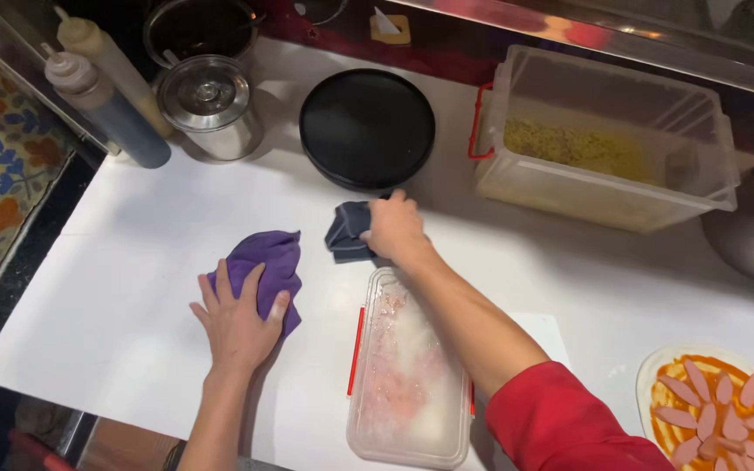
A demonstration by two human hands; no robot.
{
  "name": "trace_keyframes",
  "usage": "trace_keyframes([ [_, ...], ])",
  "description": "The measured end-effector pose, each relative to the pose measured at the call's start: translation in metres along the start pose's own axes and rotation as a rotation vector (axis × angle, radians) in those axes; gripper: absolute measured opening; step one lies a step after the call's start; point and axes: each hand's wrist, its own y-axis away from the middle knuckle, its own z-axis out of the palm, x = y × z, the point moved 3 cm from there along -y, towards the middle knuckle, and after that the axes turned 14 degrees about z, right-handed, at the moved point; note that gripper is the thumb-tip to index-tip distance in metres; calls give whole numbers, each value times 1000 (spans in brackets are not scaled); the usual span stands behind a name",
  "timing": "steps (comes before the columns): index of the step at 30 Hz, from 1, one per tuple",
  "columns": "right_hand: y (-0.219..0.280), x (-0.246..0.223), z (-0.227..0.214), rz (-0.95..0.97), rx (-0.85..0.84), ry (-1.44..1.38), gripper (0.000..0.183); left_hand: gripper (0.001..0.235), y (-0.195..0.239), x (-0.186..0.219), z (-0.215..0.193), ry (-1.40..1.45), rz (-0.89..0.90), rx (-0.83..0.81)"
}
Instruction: The person prepares a pizza by retrieving a container of sliced sausage from a refrigerator, arranging the sausage slices on top of dough already covered in sauce, and then spreading shredded cheese over the toppings before cleaning the workspace with a purple cloth and folding it.
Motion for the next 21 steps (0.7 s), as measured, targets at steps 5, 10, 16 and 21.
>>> trace_keyframes([
  [5, -1, -70, 43, -154, -45, -91, 43, 54, 15, 25, 32, -45, 53, -22],
  [10, -6, -105, -7, -89, -104, -502, 51, 51, 42, 42, 43, -50, 106, -31],
  [16, 67, -80, -57, -411, -91, -538, 47, 32, -9, -19, 86, 35, 251, 362],
  [21, 151, -51, -25, -511, -129, -983, 55, 31, -7, 43, -7, 836, -81, 600],
])
